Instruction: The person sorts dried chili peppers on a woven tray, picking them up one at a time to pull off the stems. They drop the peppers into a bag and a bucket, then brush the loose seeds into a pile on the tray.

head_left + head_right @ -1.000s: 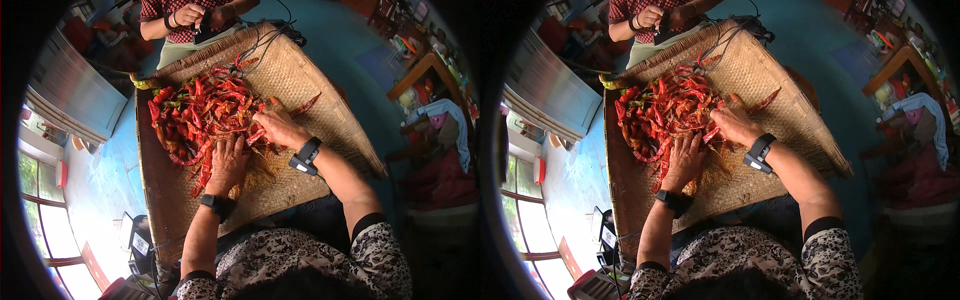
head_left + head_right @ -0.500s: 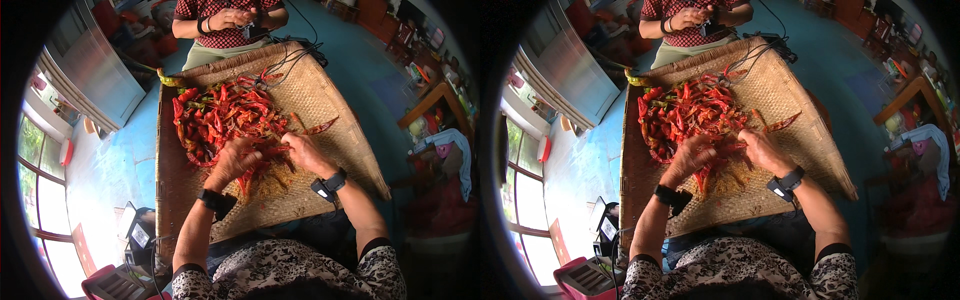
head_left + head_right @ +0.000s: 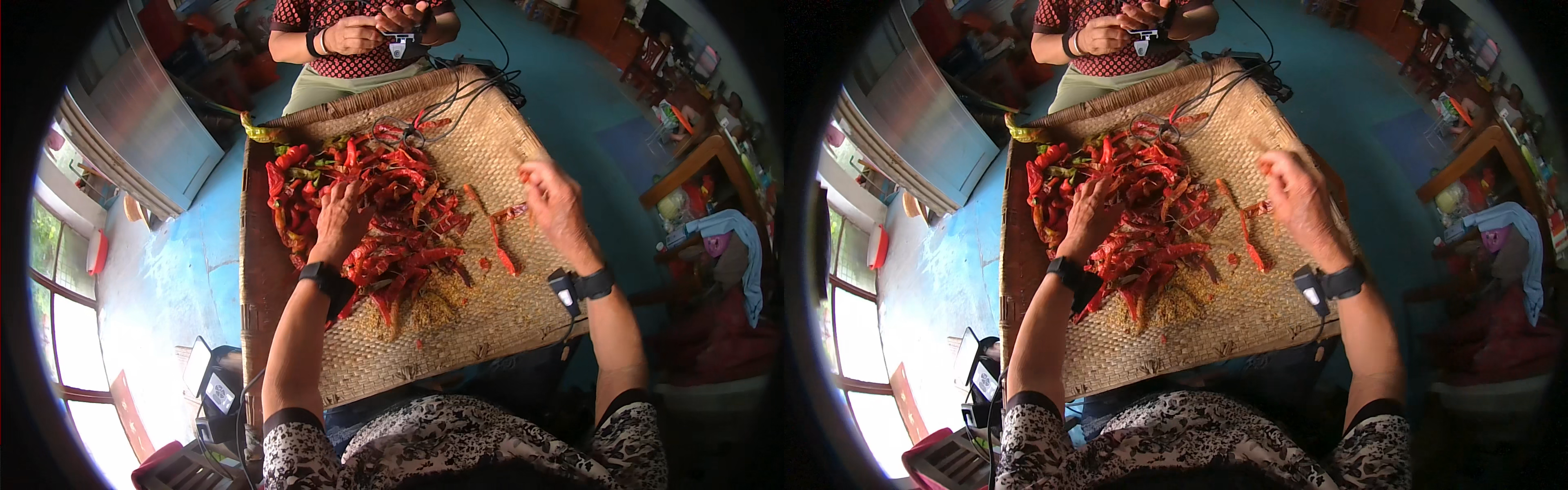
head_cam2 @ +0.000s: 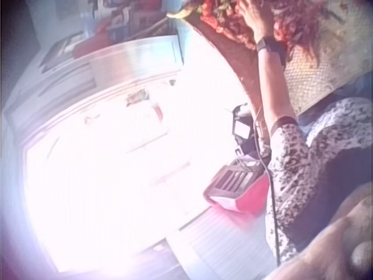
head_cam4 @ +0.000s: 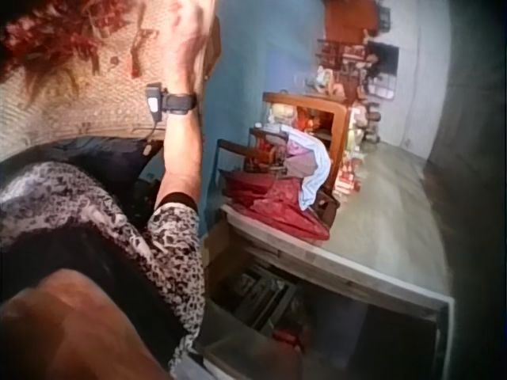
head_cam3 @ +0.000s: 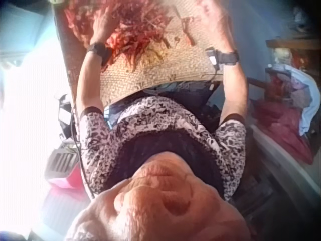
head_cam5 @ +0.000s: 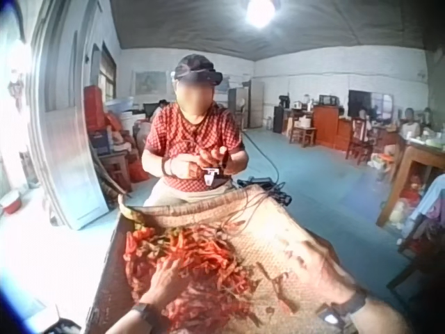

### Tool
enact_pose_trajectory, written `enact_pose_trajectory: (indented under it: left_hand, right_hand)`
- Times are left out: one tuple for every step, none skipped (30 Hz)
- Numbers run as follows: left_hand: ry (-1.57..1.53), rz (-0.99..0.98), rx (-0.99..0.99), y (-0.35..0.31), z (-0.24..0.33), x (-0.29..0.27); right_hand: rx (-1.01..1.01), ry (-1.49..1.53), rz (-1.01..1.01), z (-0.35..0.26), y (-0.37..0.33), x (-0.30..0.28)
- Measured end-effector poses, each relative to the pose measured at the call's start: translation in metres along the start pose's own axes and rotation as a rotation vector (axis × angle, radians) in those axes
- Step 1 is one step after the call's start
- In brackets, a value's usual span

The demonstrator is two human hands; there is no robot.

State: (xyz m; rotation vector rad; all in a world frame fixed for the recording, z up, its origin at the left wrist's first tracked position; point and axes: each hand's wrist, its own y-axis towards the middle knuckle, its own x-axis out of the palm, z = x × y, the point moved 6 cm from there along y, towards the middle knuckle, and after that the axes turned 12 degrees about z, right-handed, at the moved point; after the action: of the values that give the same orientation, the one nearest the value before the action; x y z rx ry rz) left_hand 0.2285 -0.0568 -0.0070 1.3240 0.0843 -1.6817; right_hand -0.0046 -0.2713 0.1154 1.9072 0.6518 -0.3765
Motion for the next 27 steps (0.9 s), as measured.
enact_pose_trajectory:
  left_hand:
    - [-0.001,-0.017,-0.014,0.006,0.001,0.009]
    - [-0.001,-0.035,-0.03,0.011,0.001,0.017]
    - [0.007,-0.095,-0.086,0.015,0.002,0.028]
    - [0.008,-0.094,-0.093,0.018,0.002,0.032]
    - [0.003,-0.105,-0.115,0.018,0.001,0.037]
    - [0.001,-0.111,-0.142,0.017,-0.002,0.041]
    - [0.011,-0.092,-0.08,0.018,0.009,0.044]
    - [0.001,-0.138,-0.071,0.018,0.019,0.052]
    - [-0.043,-0.19,-0.059,0.019,0.034,0.055]
    - [-0.081,-0.238,-0.055,0.016,0.044,0.06]
    - [-0.118,-0.209,0.009,0.011,0.054,0.07]
    - [-0.15,-0.18,0.074,0.005,0.062,0.079]
    - [-0.153,-0.194,0.115,-0.002,0.077,0.078]
    - [-0.155,-0.21,0.156,-0.01,0.089,0.074]
    - [-0.329,-0.25,0.14,-0.012,0.107,0.063]
    - [-0.428,-0.23,0.22,-0.011,0.113,0.055]
    - [-0.455,-0.205,0.185,-0.016,0.109,0.045]
    - [-0.481,-0.169,0.154,-0.017,0.104,0.03]
    - [-0.408,-0.077,0.166,-0.02,0.089,0.024]
    - [-0.336,0.015,0.18,-0.023,0.072,0.016]
    - [-0.236,0.007,0.126,-0.024,0.06,0.001]
    - [-0.06,0.031,0.146,-0.026,0.052,-0.013]
    - [0.054,0.026,0.146,-0.03,0.036,-0.011]
    - [0.126,-0.093,0.046,-0.035,0.021,-0.008]
    - [0.085,-0.094,-0.014,-0.037,0.015,-0.004]
    - [0.041,-0.095,-0.075,-0.041,0.009,0.002]
    - [0.038,-0.097,-0.079,-0.042,0.005,0.008]
  right_hand:
    - [0.007,-0.053,0.048,0.01,0.008,-0.01]
    - [0.013,-0.104,0.096,0.019,0.016,-0.02]
    - [0.039,-0.224,0.092,0.044,0.019,-0.03]
    - [0.061,-0.33,0.088,0.054,0.023,-0.033]
    - [0.236,-0.441,-0.015,0.068,0.017,-0.032]
    - [0.23,-0.433,-0.023,0.066,0.014,-0.027]
    - [0.16,-0.376,-0.022,0.06,0.009,-0.02]
    - [0.093,-0.315,-0.021,0.052,0.003,-0.014]
    - [0.037,-0.225,-0.086,0.03,-0.002,-0.004]
    - [0.06,-0.151,-0.136,0.009,-0.009,0.009]
    - [0.082,-0.128,-0.192,-0.011,-0.014,0.018]
    - [0.105,-0.099,-0.246,-0.026,-0.021,0.028]
    - [0.106,-0.045,-0.237,-0.034,-0.029,0.037]
    - [0.109,0.011,-0.228,-0.039,-0.034,0.045]
    - [0.099,0.0,-0.173,-0.043,-0.036,0.04]
    - [0.114,0.009,-0.175,-0.045,-0.041,0.045]
    - [0.165,0.071,-0.137,-0.045,-0.047,0.049]
    - [0.208,0.129,-0.093,-0.042,-0.048,0.049]
    - [0.204,0.121,-0.072,-0.043,-0.053,0.049]
    - [0.211,0.131,-0.072,-0.041,-0.055,0.047]
    - [0.214,0.16,-0.065,-0.037,-0.06,0.046]
    - [0.21,0.186,-0.05,-0.034,-0.06,0.042]
    - [0.226,0.172,-0.011,-0.029,-0.062,0.037]
    - [0.232,0.175,-0.007,-0.028,-0.063,0.038]
    - [0.237,0.198,0.009,-0.026,-0.064,0.039]
    - [0.24,0.218,0.023,-0.024,-0.065,0.039]
    - [0.213,0.238,0.011,-0.031,-0.061,0.041]
